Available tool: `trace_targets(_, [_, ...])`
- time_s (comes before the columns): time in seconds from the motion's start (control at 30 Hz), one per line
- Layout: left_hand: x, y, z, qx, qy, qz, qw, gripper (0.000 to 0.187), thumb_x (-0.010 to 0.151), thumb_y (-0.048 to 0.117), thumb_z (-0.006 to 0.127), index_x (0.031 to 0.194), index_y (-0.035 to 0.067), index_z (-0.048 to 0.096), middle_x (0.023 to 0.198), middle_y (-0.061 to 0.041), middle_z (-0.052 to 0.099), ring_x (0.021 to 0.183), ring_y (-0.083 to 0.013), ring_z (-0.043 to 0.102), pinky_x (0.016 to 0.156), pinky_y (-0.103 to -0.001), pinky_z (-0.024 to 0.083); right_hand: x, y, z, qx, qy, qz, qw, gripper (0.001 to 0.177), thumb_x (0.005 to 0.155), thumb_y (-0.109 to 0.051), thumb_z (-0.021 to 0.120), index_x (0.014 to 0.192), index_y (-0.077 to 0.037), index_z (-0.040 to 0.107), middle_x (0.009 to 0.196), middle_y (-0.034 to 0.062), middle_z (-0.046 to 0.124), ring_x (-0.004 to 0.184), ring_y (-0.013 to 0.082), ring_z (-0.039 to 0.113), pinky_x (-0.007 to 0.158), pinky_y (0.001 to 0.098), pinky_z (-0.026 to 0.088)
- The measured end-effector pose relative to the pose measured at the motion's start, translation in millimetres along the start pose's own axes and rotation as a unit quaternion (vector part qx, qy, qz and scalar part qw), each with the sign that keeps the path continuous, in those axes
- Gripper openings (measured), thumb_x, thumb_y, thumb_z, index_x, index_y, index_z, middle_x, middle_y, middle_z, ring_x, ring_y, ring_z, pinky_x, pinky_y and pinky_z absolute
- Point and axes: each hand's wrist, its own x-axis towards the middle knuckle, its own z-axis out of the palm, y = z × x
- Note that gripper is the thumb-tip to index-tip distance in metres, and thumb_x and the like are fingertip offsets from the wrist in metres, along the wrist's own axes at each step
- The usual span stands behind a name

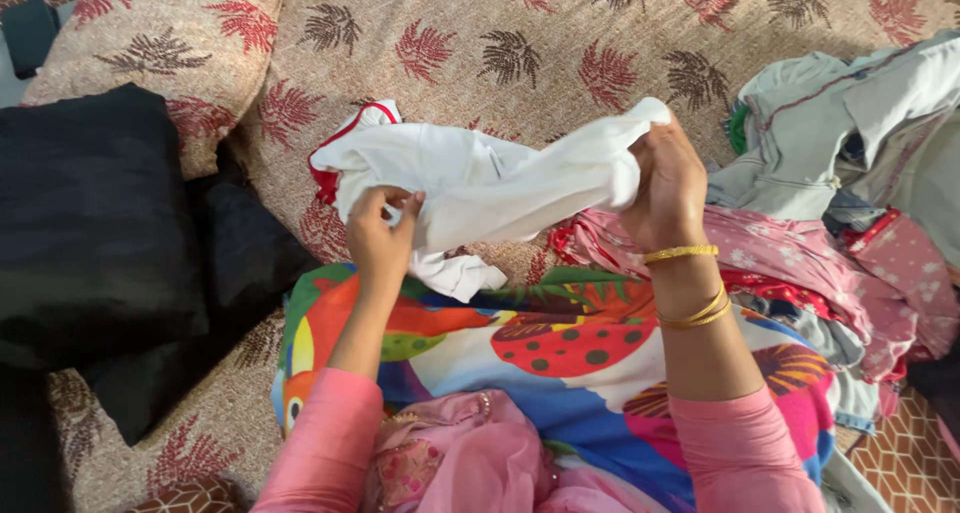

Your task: The person folds a white collared shirt, a red garment with white patterns, and a blue floral shirt by hand on a patterned bedspread.

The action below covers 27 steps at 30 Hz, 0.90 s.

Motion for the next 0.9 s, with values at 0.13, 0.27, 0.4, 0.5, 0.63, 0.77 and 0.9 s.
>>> trace_targets(0.13, [-2, 21, 14, -0.304, -0.201, -0.262, 0.894, 0.046, 0.097, 0.048, 0.053, 0.098, 0.008, 0.075, 0.075, 0.000, 0.064, 0.064, -0.0102, 0.061, 0.050, -0.030, 0.048, -26, 36, 15, -0.304, -0.151, 0.010, 0.941, 0.024, 0.108, -0.018, 0.049, 0.120, -0.003, 0.063, 0.111, 0.0071, 0.069, 0.102, 0.0194, 0.070, 0.092, 0.0360, 0.059])
trace_targets(0.27, [-14, 0, 25, -0.544, -0.327, -0.415, 0.651, 0.041, 0.097, 0.040, 0.062, 0.110, 0.002, 0.071, 0.095, -0.009, 0.072, 0.078, -0.0217, 0.068, 0.069, -0.036, 0.057, -52, 84, 30, -0.340, -0.381, 0.203, 0.836, 0.031, 0.102, -0.019, 0.059, 0.126, 0.000, 0.061, 0.103, 0.0045, 0.068, 0.093, 0.0156, 0.062, 0.080, 0.0317, 0.054])
trace_targets(0.4, [-15, 4, 13, -0.563, -0.231, -0.426, 0.669, 0.035, 0.088, 0.021, 0.060, 0.113, -0.003, 0.065, 0.100, -0.015, 0.072, 0.088, -0.0304, 0.072, 0.080, -0.043, 0.061, -36, 94, 6, -0.278, -0.431, 0.182, 0.839, 0.025, 0.110, -0.018, 0.061, 0.123, 0.003, 0.064, 0.112, 0.0119, 0.067, 0.103, 0.0173, 0.063, 0.091, 0.0300, 0.052])
trace_targets(0.5, [-28, 46, 20, -0.573, -0.212, -0.495, 0.619, 0.046, 0.077, 0.026, 0.058, 0.112, -0.005, 0.066, 0.099, -0.016, 0.075, 0.088, -0.0295, 0.074, 0.080, -0.042, 0.062, -11, 116, -4, -0.223, -0.339, 0.194, 0.893, 0.026, 0.108, -0.017, 0.063, 0.118, 0.006, 0.068, 0.114, 0.0162, 0.075, 0.103, 0.0199, 0.071, 0.091, 0.0316, 0.056])
trace_targets(0.63, [-100, 107, 54, -0.484, -0.381, -0.442, 0.653, 0.045, 0.081, 0.029, 0.066, 0.115, -0.002, 0.066, 0.101, -0.013, 0.074, 0.093, -0.0246, 0.072, 0.083, -0.038, 0.059, -40, 126, -11, -0.093, -0.290, 0.230, 0.924, 0.026, 0.107, -0.017, 0.063, 0.118, 0.005, 0.067, 0.114, 0.0161, 0.075, 0.104, 0.0199, 0.070, 0.091, 0.0319, 0.056])
trace_targets(0.77, [-161, 147, 64, -0.335, -0.655, -0.292, 0.612, 0.045, 0.085, 0.032, 0.074, 0.117, 0.001, 0.065, 0.103, -0.009, 0.074, 0.097, -0.0196, 0.069, 0.087, -0.034, 0.057, -79, 109, -20, -0.020, -0.209, 0.223, 0.952, 0.026, 0.107, -0.017, 0.064, 0.119, 0.005, 0.067, 0.115, 0.0160, 0.075, 0.104, 0.0199, 0.070, 0.091, 0.0322, 0.056])
trace_targets(0.9, [-126, 131, 41, -0.214, -0.799, 0.118, 0.549, 0.051, 0.091, 0.043, 0.078, 0.114, -0.003, 0.073, 0.099, -0.013, 0.078, 0.098, -0.0211, 0.071, 0.089, -0.033, 0.057, -73, 86, -29, 0.018, -0.133, 0.178, 0.975, 0.027, 0.106, -0.018, 0.064, 0.119, 0.005, 0.067, 0.115, 0.0159, 0.074, 0.104, 0.0199, 0.070, 0.092, 0.0325, 0.056])
